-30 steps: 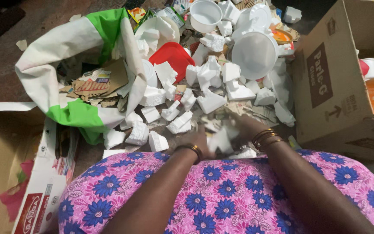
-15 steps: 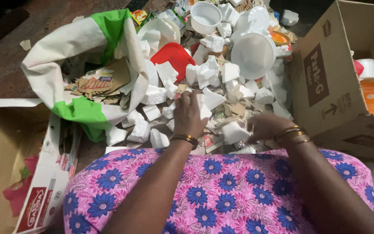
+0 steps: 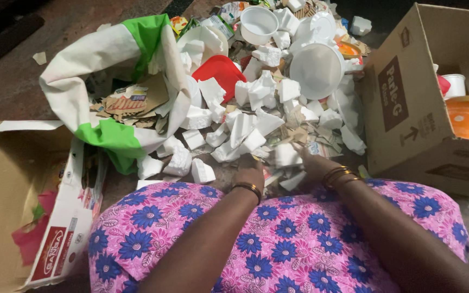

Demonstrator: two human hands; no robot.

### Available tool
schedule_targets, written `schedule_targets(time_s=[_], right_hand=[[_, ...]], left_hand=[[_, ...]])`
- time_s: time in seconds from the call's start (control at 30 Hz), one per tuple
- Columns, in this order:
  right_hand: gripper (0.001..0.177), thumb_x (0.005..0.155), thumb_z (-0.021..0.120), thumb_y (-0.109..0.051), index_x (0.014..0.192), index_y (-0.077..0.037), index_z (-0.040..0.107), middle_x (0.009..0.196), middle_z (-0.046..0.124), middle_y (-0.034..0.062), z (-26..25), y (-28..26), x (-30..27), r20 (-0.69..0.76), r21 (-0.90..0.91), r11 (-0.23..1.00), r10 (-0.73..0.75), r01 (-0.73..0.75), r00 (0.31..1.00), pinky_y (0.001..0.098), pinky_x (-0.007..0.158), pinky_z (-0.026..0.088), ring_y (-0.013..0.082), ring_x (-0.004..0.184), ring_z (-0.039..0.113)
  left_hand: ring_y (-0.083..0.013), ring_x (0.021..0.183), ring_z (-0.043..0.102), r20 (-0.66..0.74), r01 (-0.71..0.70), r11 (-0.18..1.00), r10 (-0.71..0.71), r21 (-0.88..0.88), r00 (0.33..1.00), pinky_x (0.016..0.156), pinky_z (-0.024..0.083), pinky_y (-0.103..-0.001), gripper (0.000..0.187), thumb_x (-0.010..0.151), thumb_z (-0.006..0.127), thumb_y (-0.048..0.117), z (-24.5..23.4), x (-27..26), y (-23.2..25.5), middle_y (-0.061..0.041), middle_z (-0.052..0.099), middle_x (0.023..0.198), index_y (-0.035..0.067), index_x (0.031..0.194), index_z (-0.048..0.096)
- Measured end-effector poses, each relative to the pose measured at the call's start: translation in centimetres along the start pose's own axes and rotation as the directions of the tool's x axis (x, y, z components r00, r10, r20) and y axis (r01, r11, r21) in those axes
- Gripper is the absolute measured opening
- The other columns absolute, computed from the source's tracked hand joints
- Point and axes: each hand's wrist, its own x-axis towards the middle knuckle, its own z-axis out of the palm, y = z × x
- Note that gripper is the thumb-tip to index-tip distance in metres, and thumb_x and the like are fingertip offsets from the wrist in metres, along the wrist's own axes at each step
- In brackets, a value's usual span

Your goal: The person sorts a mixed pile of waste on the floor, separating items by hand into different containers. They pick up plastic cups, lids, and food wrappers, placing them into a cardboard box or a green-and-white sack. The task involves repeated picking, inspecting, and placing of small items.

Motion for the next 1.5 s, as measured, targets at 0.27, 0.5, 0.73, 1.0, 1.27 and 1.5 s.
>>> schedule_targets(time_s=[0.27,0.5,0.73,1.0,1.27,1.5], right_hand=[[0.093,0.072,0.091,-0.017,0.147,-0.013,0.035,0.116,0.069,0.0197,-0.2,-3.9,2.2,-0.378,0.347,0.884,-0.173,0.313,0.909,0.0398,0.085,0.059,0.0298,0.102,0.071],[0.085,0.077,0.085,-0.009,0.148,-0.008,0.037,0.117,0.058,0.0117,0.0,-4.2,3.2,-0.626,0.455,0.700,-0.188,0.550,0.757,0.0320,0.076,0.061,0.0230,0.095,0.069],[0.079,0.074,0.087,-0.014,0.141,-0.009,0.046,0.113,0.063,0.0113,0.3,-4.6,4.7,-0.638,0.512,0.721,-0.044,0.466,0.769,0.0344,0.075,0.060,0.0232,0.094,0.070],[0.076,0.066,0.093,-0.026,0.130,-0.010,0.057,0.113,0.065,0.0196,-1.2,-8.8,8.9,-0.764,0.193,0.935,-0.048,0.298,0.644,0.0451,0.090,0.055,0.0349,0.103,0.067],[0.056,0.069,0.089,-0.024,0.119,-0.015,0.068,0.122,0.061,0.0224,-2.4,-11.9,11.1,-0.687,0.029,0.987,-0.094,0.157,0.721,0.0473,0.098,0.052,0.0418,0.111,0.063],[0.053,0.069,0.086,-0.022,0.118,-0.016,0.069,0.122,0.062,0.0195,-1.6,-10.8,11.6,-0.682,-0.014,0.979,-0.158,0.203,0.714,0.0451,0.099,0.052,0.0385,0.113,0.063]], left_hand=[[-0.0424,0.115,0.066,-0.102,0.039,0.888,-0.096,-0.458,0.990,0.099,0.052,-0.049,0.056,0.090,0.069,0.018,-4.3,0.2,-1.7,-0.028,0.066,0.121,0.000,0.135,0.041],[-0.0395,0.104,0.070,-0.429,-0.221,0.667,-0.163,-0.711,0.889,0.091,0.054,-0.049,0.054,0.084,0.066,0.012,-7.6,1.1,-3.1,-0.019,0.073,0.106,0.007,0.133,0.043],[-0.0377,0.103,0.068,-0.738,-0.448,0.701,-0.165,-0.555,0.655,0.089,0.053,-0.048,0.036,0.082,0.061,0.003,-8.3,2.5,-5.0,-0.017,0.071,0.108,0.009,0.117,0.055],[-0.0347,0.109,0.070,-0.569,-0.367,0.488,-0.374,-0.792,0.732,0.094,0.054,-0.042,0.034,0.083,0.057,0.004,-7.8,0.0,-9.0,-0.019,0.071,0.116,0.008,0.116,0.062],[-0.0394,0.117,0.065,-0.327,0.090,0.656,-0.484,-0.749,0.811,0.100,0.051,-0.047,0.036,0.083,0.068,0.015,-10.8,-5.9,-12.2,-0.023,0.068,0.120,0.008,0.118,0.068],[-0.0367,0.128,0.061,-0.119,0.288,0.748,-0.438,-0.597,0.891,0.104,0.052,-0.044,0.055,0.083,0.077,0.028,-13.5,-9.6,-10.4,-0.022,0.062,0.136,0.008,0.131,0.060]])
